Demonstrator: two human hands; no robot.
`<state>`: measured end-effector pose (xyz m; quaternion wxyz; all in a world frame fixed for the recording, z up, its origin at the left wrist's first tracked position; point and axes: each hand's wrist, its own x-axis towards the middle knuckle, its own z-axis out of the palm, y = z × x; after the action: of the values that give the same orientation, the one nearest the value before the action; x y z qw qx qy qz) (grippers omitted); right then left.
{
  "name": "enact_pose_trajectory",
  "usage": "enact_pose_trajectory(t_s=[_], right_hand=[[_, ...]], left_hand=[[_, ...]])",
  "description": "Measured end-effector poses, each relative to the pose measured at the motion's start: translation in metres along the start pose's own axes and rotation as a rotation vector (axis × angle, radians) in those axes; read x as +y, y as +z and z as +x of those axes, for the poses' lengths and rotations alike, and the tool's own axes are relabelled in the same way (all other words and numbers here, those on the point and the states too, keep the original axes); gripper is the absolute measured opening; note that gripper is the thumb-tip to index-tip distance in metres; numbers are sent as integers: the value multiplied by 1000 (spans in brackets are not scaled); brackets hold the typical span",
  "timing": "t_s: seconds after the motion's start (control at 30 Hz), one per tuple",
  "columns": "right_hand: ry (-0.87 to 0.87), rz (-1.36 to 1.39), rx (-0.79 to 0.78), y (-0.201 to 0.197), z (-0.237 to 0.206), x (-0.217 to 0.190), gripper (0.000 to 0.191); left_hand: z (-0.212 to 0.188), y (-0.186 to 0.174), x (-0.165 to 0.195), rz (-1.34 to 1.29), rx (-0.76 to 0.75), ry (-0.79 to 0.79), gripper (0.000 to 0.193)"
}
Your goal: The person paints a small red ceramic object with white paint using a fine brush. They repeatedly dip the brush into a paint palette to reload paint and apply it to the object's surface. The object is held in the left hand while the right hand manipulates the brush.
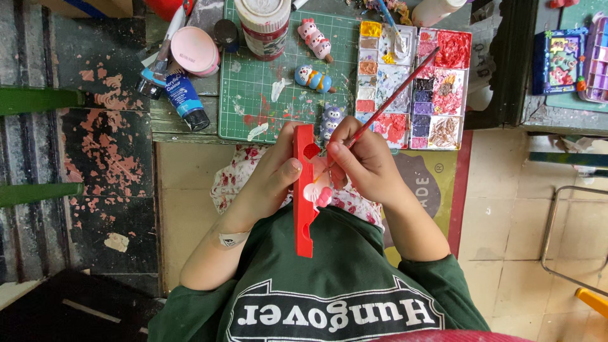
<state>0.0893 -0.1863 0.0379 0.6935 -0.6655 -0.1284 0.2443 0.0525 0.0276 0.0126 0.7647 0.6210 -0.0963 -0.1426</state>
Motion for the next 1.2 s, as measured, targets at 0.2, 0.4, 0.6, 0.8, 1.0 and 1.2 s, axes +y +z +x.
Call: enact_pose_trajectory(t_s=[0.2,0.4,0.6,0.8,1.0,1.2], right_hand=[[-9,-20,-18,-1,0,-1,16],[14,33,-3,0,-1,0,15],[-13,25,-7,1,-2,-1,13],[-196,342,281,2,-4,5,16],[-306,548,457,-17,-19,16,20],[-330,373,372,1,-43,42,8]], left_hand=[[1,1,2,-9,-3,-8,89],[-1,1,2,-52,-17,-13,91],[-2,2,1,-42,-6,-15,95],[-9,1,7,-62,-21,-13,97],[-18,2,2,-39,70,11,109],[-33,7,-11,57,189,155,126]])
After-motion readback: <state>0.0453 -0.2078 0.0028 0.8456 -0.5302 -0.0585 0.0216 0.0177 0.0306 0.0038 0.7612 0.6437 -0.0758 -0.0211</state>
